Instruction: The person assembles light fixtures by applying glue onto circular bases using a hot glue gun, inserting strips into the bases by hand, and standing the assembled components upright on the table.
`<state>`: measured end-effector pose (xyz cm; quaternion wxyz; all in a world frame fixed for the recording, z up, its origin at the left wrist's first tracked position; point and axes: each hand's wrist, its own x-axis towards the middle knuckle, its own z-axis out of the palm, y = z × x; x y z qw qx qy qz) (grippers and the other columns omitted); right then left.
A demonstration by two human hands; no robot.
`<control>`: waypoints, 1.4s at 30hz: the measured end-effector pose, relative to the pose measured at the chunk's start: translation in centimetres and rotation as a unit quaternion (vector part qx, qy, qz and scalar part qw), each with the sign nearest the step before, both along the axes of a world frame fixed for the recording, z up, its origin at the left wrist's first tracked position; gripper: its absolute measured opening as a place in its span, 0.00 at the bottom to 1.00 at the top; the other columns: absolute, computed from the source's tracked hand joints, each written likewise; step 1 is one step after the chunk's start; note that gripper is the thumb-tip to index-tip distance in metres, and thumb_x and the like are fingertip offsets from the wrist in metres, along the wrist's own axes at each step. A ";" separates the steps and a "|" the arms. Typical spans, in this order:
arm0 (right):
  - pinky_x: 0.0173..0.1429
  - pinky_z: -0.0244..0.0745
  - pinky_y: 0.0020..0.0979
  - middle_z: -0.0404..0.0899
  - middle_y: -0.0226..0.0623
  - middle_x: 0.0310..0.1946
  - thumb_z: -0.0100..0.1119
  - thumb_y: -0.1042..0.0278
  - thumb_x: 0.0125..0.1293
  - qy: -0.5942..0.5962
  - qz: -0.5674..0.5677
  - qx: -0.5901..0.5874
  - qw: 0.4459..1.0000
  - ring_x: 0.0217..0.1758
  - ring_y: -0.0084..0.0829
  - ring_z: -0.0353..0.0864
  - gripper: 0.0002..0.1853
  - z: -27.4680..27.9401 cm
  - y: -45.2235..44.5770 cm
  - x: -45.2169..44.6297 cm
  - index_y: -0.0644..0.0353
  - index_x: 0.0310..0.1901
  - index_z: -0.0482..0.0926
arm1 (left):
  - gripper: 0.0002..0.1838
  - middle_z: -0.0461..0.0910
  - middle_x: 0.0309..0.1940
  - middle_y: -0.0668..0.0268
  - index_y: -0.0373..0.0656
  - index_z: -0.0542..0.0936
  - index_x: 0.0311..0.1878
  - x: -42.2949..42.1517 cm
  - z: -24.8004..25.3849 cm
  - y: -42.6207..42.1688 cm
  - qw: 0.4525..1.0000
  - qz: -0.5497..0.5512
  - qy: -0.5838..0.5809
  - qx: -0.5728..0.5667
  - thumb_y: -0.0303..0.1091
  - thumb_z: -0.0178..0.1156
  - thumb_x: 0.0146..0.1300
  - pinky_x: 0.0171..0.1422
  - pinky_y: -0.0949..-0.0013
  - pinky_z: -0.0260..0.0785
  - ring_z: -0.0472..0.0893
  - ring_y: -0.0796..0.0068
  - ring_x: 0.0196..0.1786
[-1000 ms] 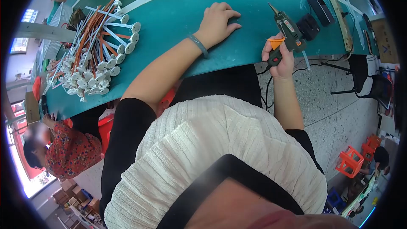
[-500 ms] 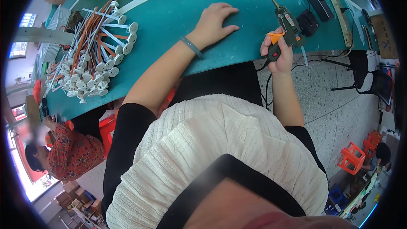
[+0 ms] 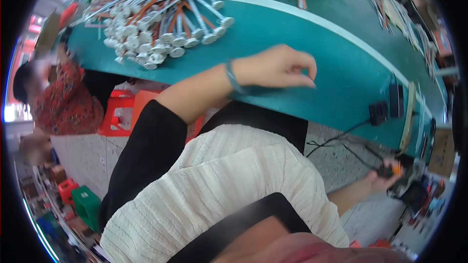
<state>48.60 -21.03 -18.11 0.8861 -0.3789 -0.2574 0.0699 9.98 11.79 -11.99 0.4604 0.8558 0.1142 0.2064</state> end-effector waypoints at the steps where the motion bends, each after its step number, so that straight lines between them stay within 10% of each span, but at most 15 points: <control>1: 0.39 0.70 0.31 0.75 0.39 0.39 0.56 0.56 0.68 -0.007 -0.053 0.000 0.999 0.41 0.30 0.75 0.16 0.3 -1.4 0.9 0.61 0.47 0.75 | 0.10 0.74 0.21 0.64 0.47 0.81 0.45 -2.4 0.6 1.5 0.995 0.075 0.017 0.064 0.32 0.64 0.59 0.32 0.65 0.67 0.75 0.65 0.26; 4: 0.40 0.71 0.31 0.75 0.39 0.33 0.52 0.57 0.71 0.071 -0.298 -0.015 0.952 0.36 0.32 0.75 0.16 2.3 -1.9 0.9 0.66 0.40 0.74 | 0.18 0.82 0.37 0.61 0.49 0.82 0.51 -10.3 1.0 8.5 0.886 0.323 0.044 0.330 0.26 0.61 0.55 0.48 0.60 0.73 0.81 0.60 0.43; 6: 0.40 0.71 0.30 0.75 0.38 0.32 0.52 0.56 0.71 0.056 -0.298 -0.052 0.951 0.33 0.32 0.74 0.18 2.6 -1.3 0.1 0.66 0.40 0.73 | 0.13 0.83 0.44 0.61 0.48 0.83 0.47 -15.9 2.7 13.9 0.799 0.460 0.138 0.361 0.37 0.63 0.58 0.51 0.59 0.74 0.82 0.58 0.47; 7: 0.40 0.71 0.30 0.75 0.38 0.32 0.53 0.56 0.71 0.033 -0.242 -0.064 0.968 0.34 0.31 0.74 0.17 1.6 -1.0 0.6 0.66 0.40 0.74 | 0.15 0.84 0.42 0.63 0.50 0.85 0.43 -18.5 2.9 16.3 0.667 0.525 0.238 0.473 0.48 0.63 0.60 0.49 0.58 0.74 0.83 0.56 0.46; 9: 0.40 0.71 0.30 0.76 0.38 0.33 0.53 0.57 0.71 0.025 -0.189 -0.111 0.975 0.35 0.30 0.74 0.15 0.7 1.9 -1.0 0.64 0.42 0.74 | 0.19 0.85 0.35 0.58 0.46 0.85 0.39 -21.1 3.6 18.5 0.570 0.476 0.477 0.471 0.52 0.61 0.58 0.45 0.55 0.76 0.84 0.52 0.41; 14: 0.37 0.73 0.29 0.77 0.39 0.33 0.51 0.62 0.73 0.063 -0.011 -0.132 0.989 0.34 0.29 0.75 0.11 -1.7 9.7 -7.9 0.60 0.49 0.72 | 0.13 0.85 0.34 0.52 0.42 0.85 0.37 -22.5 3.3 19.8 0.613 0.488 0.453 0.426 0.35 0.52 0.61 0.42 0.53 0.77 0.85 0.51 0.41; 20: 0.36 0.78 0.30 0.78 0.42 0.34 0.50 0.69 0.72 0.035 0.119 -0.225 0.966 0.34 0.30 0.79 0.10 -3.5 11.2 -10.2 0.63 0.50 0.71 | 0.17 0.84 0.36 0.55 0.45 0.84 0.44 -22.0 13.1 14.1 0.609 0.618 0.140 0.477 0.46 0.52 0.70 0.47 0.62 0.74 0.84 0.59 0.43; 25: 0.36 0.74 0.26 0.80 0.42 0.40 0.53 0.69 0.70 0.009 0.229 -0.311 0.922 0.35 0.28 0.80 0.12 -3.1 13.5 -14.1 0.67 0.51 0.73 | 0.10 0.86 0.37 0.64 0.40 0.84 0.43 -12.2 10.8 8.4 0.833 0.449 -0.255 0.199 0.35 0.61 0.66 0.44 0.73 0.73 0.83 0.78 0.39; 29: 0.34 0.71 0.21 0.81 0.37 0.40 0.57 0.73 0.67 -0.058 0.275 -0.355 0.892 0.34 0.21 0.80 0.14 -2.8 14.9 -16.2 0.67 0.52 0.76 | 0.06 0.82 0.28 0.67 0.34 0.82 0.39 -1.2 3.6 3.8 0.950 0.278 -0.135 -0.044 0.25 0.65 0.61 0.33 0.78 0.68 0.77 0.83 0.28; 35: 0.33 0.68 0.19 0.83 0.37 0.43 0.60 0.72 0.66 -0.070 0.290 -0.380 0.875 0.32 0.16 0.75 0.15 -2.4 14.5 -17.0 0.66 0.53 0.76 | 0.06 0.82 0.27 0.57 0.35 0.82 0.37 3.1 0.8 3.2 0.973 0.177 -0.114 0.098 0.26 0.65 0.57 0.37 0.69 0.73 0.81 0.68 0.29; 42: 0.40 0.71 0.22 0.83 0.36 0.39 0.62 0.69 0.66 -0.144 0.279 -0.442 0.840 0.35 0.18 0.76 0.12 -1.6 15.7 -18.4 0.66 0.48 0.79 | 0.08 0.84 0.30 0.62 0.37 0.84 0.39 4.0 -4.1 3.6 0.976 0.128 -0.055 0.169 0.30 0.66 0.60 0.40 0.73 0.75 0.84 0.73 0.34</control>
